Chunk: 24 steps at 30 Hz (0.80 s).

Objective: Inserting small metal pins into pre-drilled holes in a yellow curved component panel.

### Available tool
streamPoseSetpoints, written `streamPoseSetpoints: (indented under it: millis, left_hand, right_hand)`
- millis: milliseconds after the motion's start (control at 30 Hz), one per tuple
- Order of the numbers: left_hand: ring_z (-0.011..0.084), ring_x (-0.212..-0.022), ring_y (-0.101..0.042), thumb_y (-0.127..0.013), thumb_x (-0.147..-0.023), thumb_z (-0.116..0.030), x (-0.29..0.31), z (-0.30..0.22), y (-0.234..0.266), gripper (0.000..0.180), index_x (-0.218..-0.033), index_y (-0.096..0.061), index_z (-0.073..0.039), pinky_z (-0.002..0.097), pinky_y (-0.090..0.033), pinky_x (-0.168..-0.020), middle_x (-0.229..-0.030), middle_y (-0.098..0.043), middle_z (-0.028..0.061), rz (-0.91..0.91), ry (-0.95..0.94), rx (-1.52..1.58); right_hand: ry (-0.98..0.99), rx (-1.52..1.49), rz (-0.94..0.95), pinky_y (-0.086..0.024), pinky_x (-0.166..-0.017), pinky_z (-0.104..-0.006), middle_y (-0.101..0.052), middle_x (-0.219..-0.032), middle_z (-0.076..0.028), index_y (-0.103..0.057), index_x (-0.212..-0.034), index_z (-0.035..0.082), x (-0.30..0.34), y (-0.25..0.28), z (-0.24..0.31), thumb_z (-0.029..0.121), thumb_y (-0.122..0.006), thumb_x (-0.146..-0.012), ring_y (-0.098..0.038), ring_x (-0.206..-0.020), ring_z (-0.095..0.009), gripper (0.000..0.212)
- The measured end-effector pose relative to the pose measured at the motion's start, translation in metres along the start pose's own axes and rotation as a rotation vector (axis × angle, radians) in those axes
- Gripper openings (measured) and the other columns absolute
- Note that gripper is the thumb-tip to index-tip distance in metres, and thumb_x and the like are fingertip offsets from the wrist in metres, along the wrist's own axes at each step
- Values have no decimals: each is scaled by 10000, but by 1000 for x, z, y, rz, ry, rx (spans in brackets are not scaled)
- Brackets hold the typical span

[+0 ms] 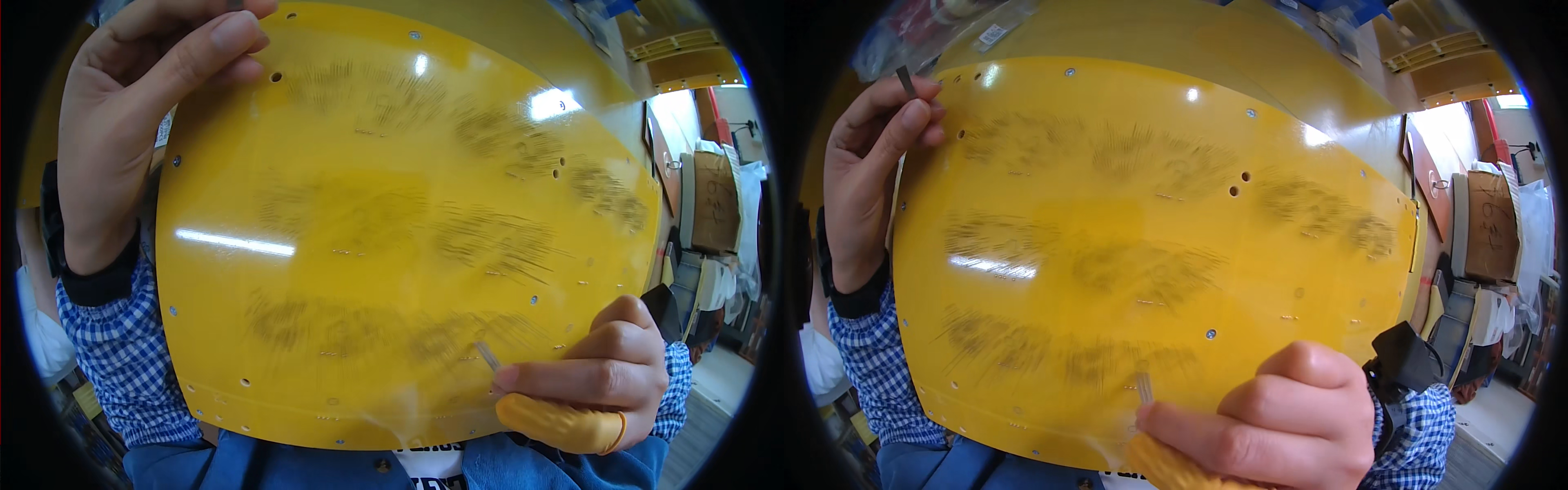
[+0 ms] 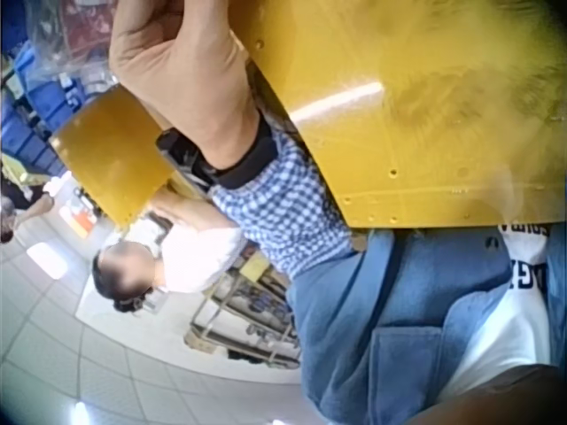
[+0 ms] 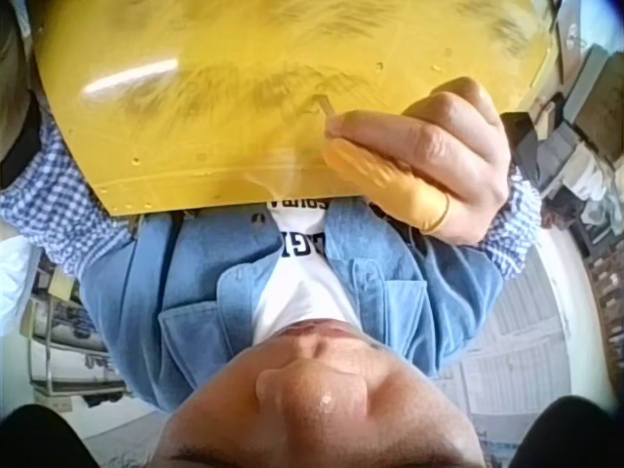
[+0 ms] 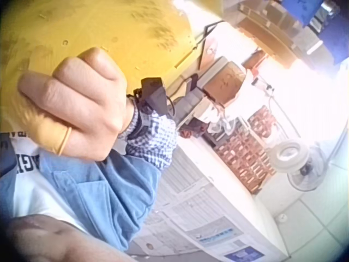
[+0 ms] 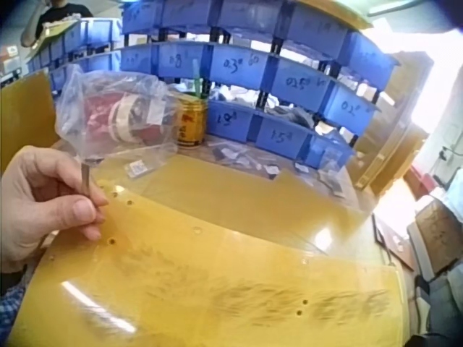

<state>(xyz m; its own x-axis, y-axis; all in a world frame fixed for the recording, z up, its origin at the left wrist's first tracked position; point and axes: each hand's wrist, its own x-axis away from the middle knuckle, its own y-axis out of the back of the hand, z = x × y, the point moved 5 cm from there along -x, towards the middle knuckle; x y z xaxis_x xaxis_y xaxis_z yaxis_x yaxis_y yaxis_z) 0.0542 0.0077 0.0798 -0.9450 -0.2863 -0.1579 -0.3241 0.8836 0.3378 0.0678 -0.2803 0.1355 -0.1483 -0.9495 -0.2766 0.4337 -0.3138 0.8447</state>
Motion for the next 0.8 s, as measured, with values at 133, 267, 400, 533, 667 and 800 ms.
streamPoseSetpoints:
  millis: [133, 267, 400, 533, 667, 800]
  left_hand:
    - [70, -769, -592, -615, -881, -122, -7, -4, -1, 186, -1036, -634, -22, 208, -464, -763, -868, -647, 31, 23, -40, 22]
    - [68, -771, -588, -615, -880, -120, -7, -4, -3, 185, -1037, -632, -22, 199, -466, -751, -873, -645, 31, 33, -22, 30]
    - [66, -770, -587, -615, -882, -122, -12, -5, -6, 183, -1034, -632, -22, 188, -465, -746, -871, -643, 29, 41, -17, 47]
    - [66, -768, -587, -613, -883, -121, 0, 1, 2, 184, -1038, -631, -23, 189, -468, -747, -871, -642, 28, 14, 13, 6]
    - [65, -780, -593, -604, -887, -107, -5, -3, -3, 185, -1049, -630, -22, 184, -479, -747, -885, -647, 33, 25, 3, 90]
    - [64, -793, -600, -599, -889, -103, -7, -3, -6, 188, -1055, -628, -19, 181, -487, -746, -896, -651, 38, 56, 1, 114]
  right_hand:
    - [158, 326, -31, -261, -544, -251, -687, -933, 54, -682, -826, 155, 11, -2, 20, 182, -642, -688, -409, -632, -64, 146]
    - [139, 444, -81, -264, -554, -255, -685, -944, 59, -681, -824, 168, 13, -8, 19, 227, -632, -677, -403, -638, -74, 166]
    - [41, 389, 10, -256, -539, -250, -685, -954, 46, -679, -804, 157, 4, 2, 14, 189, -663, -642, -396, -622, -73, 166]
    - [47, 41, -183, -262, -515, -235, -683, -925, 51, -682, -794, 167, 5, -2, 6, 153, -653, -688, -436, -582, -44, 110]
    - [161, 204, 26, -375, -572, -180, -677, -823, 42, -687, -773, 152, 6, -5, 23, 83, -607, -751, -591, -673, -46, 108]
    - [-75, 20, -17, -382, -584, -180, -677, -837, 26, -689, -792, 138, 3, 4, 18, 62, -585, -757, -610, -692, -63, 133]
